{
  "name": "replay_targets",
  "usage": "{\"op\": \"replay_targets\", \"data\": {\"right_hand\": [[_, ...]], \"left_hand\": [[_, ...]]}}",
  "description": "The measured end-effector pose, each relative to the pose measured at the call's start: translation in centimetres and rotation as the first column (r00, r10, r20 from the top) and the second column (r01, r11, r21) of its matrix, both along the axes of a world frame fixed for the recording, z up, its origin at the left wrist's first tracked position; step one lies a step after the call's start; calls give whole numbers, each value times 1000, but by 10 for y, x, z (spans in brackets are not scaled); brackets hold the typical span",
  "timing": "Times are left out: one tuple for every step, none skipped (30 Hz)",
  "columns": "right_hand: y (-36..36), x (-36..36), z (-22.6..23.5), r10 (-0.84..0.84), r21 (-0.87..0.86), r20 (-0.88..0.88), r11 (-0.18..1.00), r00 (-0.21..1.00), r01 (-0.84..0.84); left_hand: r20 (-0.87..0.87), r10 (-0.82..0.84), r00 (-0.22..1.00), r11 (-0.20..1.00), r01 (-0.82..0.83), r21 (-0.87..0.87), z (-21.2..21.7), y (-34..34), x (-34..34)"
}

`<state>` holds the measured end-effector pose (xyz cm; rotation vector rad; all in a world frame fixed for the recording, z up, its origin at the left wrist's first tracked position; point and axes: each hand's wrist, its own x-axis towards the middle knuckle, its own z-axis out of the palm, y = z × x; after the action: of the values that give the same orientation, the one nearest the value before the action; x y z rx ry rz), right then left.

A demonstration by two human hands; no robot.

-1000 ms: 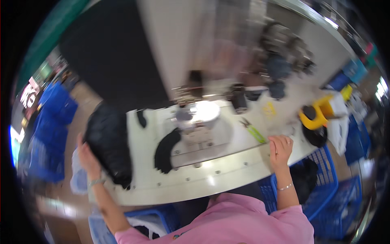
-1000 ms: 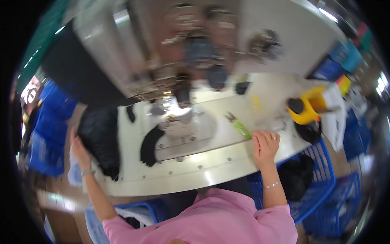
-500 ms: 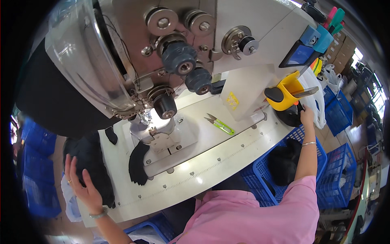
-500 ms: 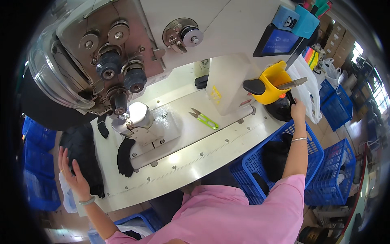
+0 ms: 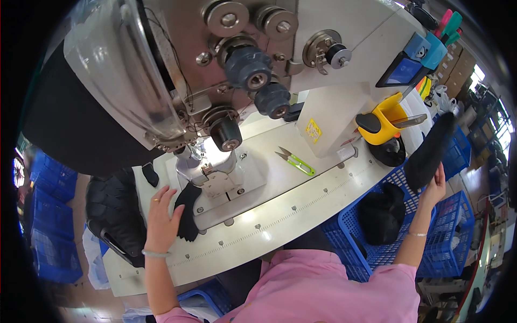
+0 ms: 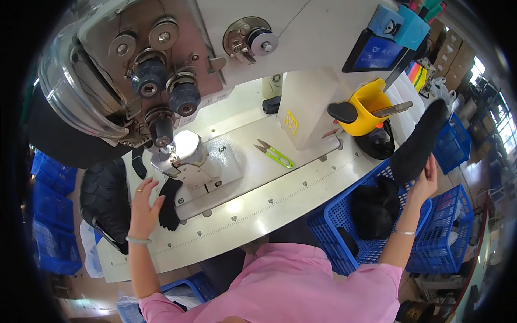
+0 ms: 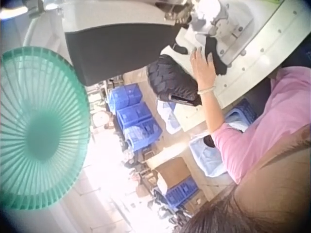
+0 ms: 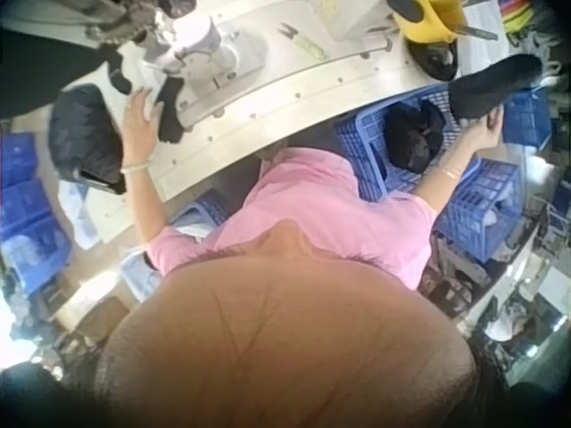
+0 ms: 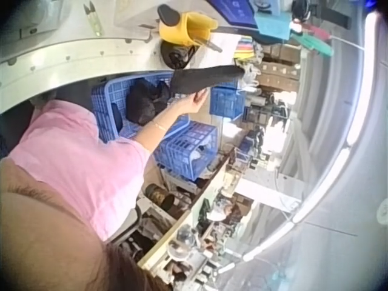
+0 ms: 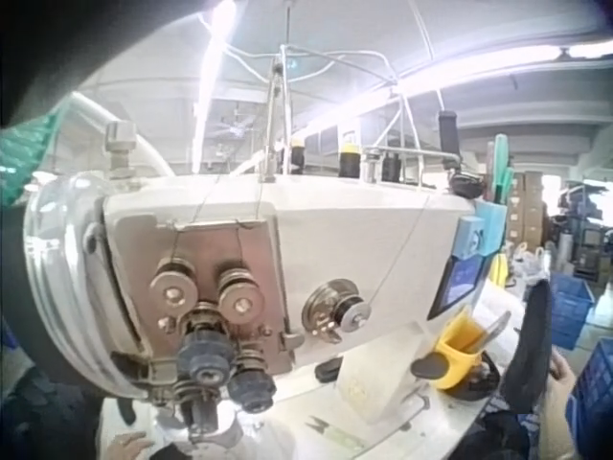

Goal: Stitching or sewing components of a shoe upper using an industrial sewing machine.

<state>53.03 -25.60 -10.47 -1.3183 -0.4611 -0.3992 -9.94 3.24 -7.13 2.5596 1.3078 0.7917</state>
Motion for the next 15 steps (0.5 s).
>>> {"op": "replay_targets", "data": {"right_hand": [[0,-16,2,101,60,38,993,994,-103],[5,-34,-1,162,-35,181,987,970,-158],[7,-52,0,228,-138,316,971,921,-193],[-8,-27,-27,338,52,46,939,940,-340],[32,-95,27,288,-501,555,864,781,37],[32,-112,31,353,-718,138,679,925,-152],[62,-162,59,533,-647,616,762,580,-12],[85,-182,61,577,-618,697,785,426,-53],[108,-199,63,646,-644,685,753,337,-136],[125,-216,68,689,-679,670,719,277,-146],[143,-233,72,714,-686,652,699,254,-204],[161,-245,73,671,-627,708,741,222,-240],[175,-257,76,636,-586,744,768,204,-258],[187,-269,82,598,-544,784,792,169,-279],[197,-281,87,555,-499,820,812,137,-304]], "left_hand": [[-16,-7,1000,1000,7,13,-10,4,6],[-15,-1,1000,1000,1,13,-21,9,11],[7,7,1000,1000,-7,-15,-33,14,19],[41,1,999,999,0,-37,-36,18,32],[14,49,999,998,-48,-41,-34,14,31],[2,105,994,985,-104,-136,-29,13,40],[-39,175,984,956,-179,-233,-28,12,44],[-11,151,988,978,-151,-143,-30,11,44],[-16,176,984,974,-176,-140,-27,10,41],[98,136,986,975,-115,-190,-23,9,39],[211,105,972,972,-56,-227,-16,7,35],[227,173,958,964,-117,-241,-11,6,33],[225,199,954,961,-145,-235,-8,5,28],[377,211,902,952,-102,-290,-3,5,23],[518,227,825,942,-51,-331,3,3,16]]}}
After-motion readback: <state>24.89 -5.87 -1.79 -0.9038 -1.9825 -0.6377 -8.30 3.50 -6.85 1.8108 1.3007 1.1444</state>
